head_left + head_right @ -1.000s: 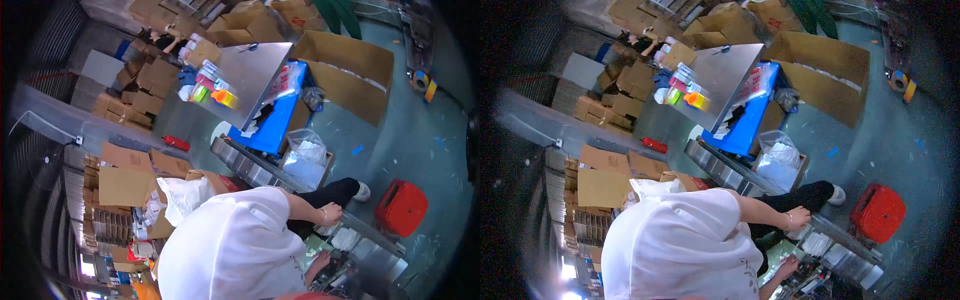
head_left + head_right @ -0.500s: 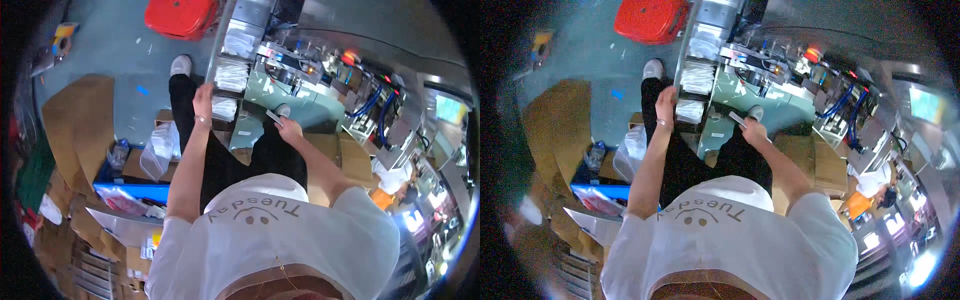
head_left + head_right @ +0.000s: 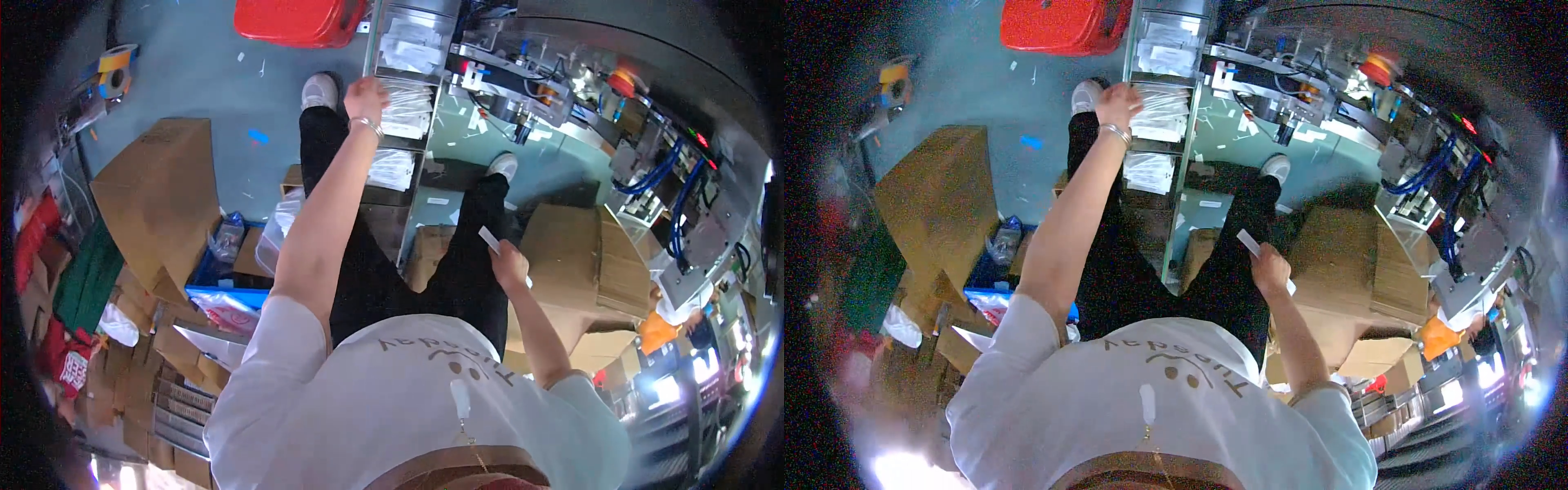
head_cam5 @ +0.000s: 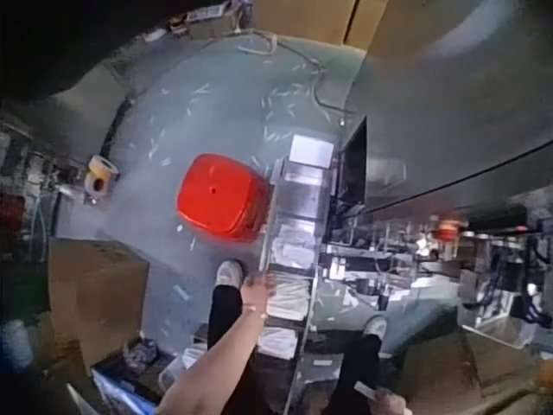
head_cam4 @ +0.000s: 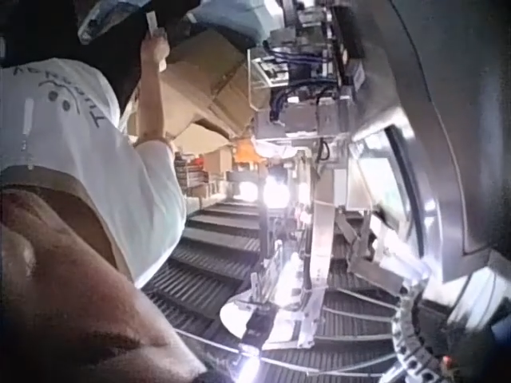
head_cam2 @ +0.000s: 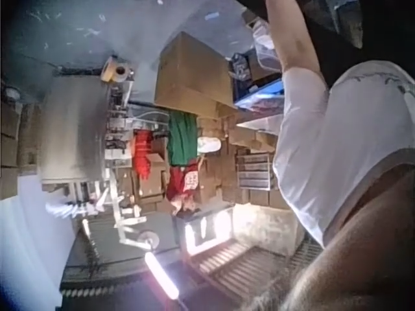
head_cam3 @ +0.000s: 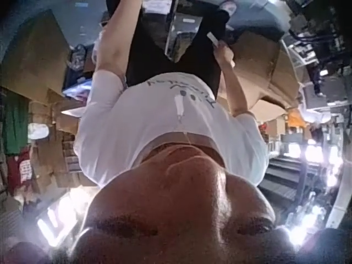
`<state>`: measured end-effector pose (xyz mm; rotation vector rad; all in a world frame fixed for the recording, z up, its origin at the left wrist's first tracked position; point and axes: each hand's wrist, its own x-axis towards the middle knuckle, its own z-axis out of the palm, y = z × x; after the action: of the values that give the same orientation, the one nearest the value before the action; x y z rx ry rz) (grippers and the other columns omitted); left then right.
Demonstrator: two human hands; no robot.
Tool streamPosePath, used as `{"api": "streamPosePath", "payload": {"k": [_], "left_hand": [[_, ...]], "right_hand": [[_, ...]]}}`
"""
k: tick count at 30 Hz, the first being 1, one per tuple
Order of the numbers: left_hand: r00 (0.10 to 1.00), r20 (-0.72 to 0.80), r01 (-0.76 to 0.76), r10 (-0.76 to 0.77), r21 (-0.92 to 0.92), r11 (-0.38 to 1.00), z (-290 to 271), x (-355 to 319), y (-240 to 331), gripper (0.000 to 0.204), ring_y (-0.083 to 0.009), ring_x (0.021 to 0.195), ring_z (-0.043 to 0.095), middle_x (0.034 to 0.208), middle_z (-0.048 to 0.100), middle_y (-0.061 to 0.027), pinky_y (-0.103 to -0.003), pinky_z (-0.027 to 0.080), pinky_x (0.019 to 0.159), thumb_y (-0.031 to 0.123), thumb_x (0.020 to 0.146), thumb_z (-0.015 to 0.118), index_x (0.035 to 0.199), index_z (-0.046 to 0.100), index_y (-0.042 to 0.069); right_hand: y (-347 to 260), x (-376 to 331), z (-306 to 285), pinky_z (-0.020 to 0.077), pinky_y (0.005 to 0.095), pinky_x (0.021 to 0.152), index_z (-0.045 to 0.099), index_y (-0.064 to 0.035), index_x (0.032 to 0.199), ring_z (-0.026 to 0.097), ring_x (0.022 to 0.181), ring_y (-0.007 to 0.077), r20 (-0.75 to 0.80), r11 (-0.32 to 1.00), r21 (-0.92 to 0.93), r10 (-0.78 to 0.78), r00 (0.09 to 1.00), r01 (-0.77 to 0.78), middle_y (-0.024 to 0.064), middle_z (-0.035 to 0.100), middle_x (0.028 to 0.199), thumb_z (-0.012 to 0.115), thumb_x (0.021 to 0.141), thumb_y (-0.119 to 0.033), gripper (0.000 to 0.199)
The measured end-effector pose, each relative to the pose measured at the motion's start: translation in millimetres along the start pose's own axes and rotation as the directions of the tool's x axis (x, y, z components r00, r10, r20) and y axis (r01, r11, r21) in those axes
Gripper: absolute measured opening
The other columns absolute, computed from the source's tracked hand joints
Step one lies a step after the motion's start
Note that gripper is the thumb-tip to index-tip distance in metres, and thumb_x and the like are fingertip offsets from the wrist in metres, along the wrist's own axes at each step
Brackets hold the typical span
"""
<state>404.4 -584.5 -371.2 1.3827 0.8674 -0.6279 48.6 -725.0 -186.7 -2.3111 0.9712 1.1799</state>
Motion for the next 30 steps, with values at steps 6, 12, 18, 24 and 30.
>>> {"api": "streamPosePath", "payload": {"k": [6,12,18,24,30], "left_hand": [[1.0,0.011,-0.019,0.017,0.159,0.987,-54,-23,-15,0.022,-0.0154,0.054,0.06,0.073,0.06,-0.0069,-0.025,0.047,0.044,0.015,0.084,0.056,0.102,0.053,0.002],[1.0,0.002,0.008,-0.009,0.214,0.977,-76,-35,-17,0.017,-0.0134,0.053,0.059,0.078,0.063,-0.0081,-0.025,0.049,0.046,0.013,0.084,0.056,0.097,0.055,0.002],[0.99,0.084,0.089,-0.115,0.268,0.959,-74,-66,-24,0.028,-0.0177,0.062,0.063,0.085,0.064,-0.0112,-0.028,0.053,0.055,0.02,0.084,0.061,0.103,0.055,0.001],[0.987,0.091,0.116,-0.134,0.187,0.976,-79,-77,-15,0.027,-0.0202,0.063,0.063,0.085,0.063,-0.0139,-0.03,0.053,0.055,0.018,0.085,0.058,0.105,0.053,0.0],[0.991,0.133,0.01,-0.015,0.037,0.999,-104,-91,73,0.026,-0.0244,0.069,0.063,0.089,0.062,-0.0162,-0.033,0.054,0.059,0.016,0.085,0.056,0.105,0.053,0.0]], "right_hand": [[-13,7,11,0.047,0.0462,0.062,0.052,-0.0065,0.084,0.058,0.074,0.0364,-0.031,0.994,0.06,-0.087,0.996,0.088,0.0135,0.059,0.081,0.058,0.081,-0.025,0.02],[-48,15,1,0.0458,0.0444,0.06,0.051,-0.0056,0.082,0.058,0.072,0.0366,-0.073,0.971,0.207,-0.105,0.992,0.118,0.0146,0.059,0.08,0.057,0.082,-0.029,0.024],[-78,33,7,0.0443,0.0366,0.058,0.057,-0.0044,0.08,0.058,0.062,0.0292,0.036,0.854,0.52,-0.012,0.999,-0.008,0.0154,0.058,0.067,0.057,0.084,-0.029,0.025],[-88,37,-13,0.0442,0.0346,0.059,0.058,-0.0029,0.084,0.059,0.064,0.0253,-0.032,0.843,0.524,-0.122,0.992,0.12,0.0149,0.058,0.068,0.053,0.087,-0.023,0.021],[-117,15,-96,0.0448,0.0413,0.064,0.056,-0.0037,0.083,0.057,0.078,0.0379,-0.103,0.957,0.262,-0.101,0.99,0.125,0.0182,0.06,0.08,0.057,0.084,-0.034,0.03]]}}
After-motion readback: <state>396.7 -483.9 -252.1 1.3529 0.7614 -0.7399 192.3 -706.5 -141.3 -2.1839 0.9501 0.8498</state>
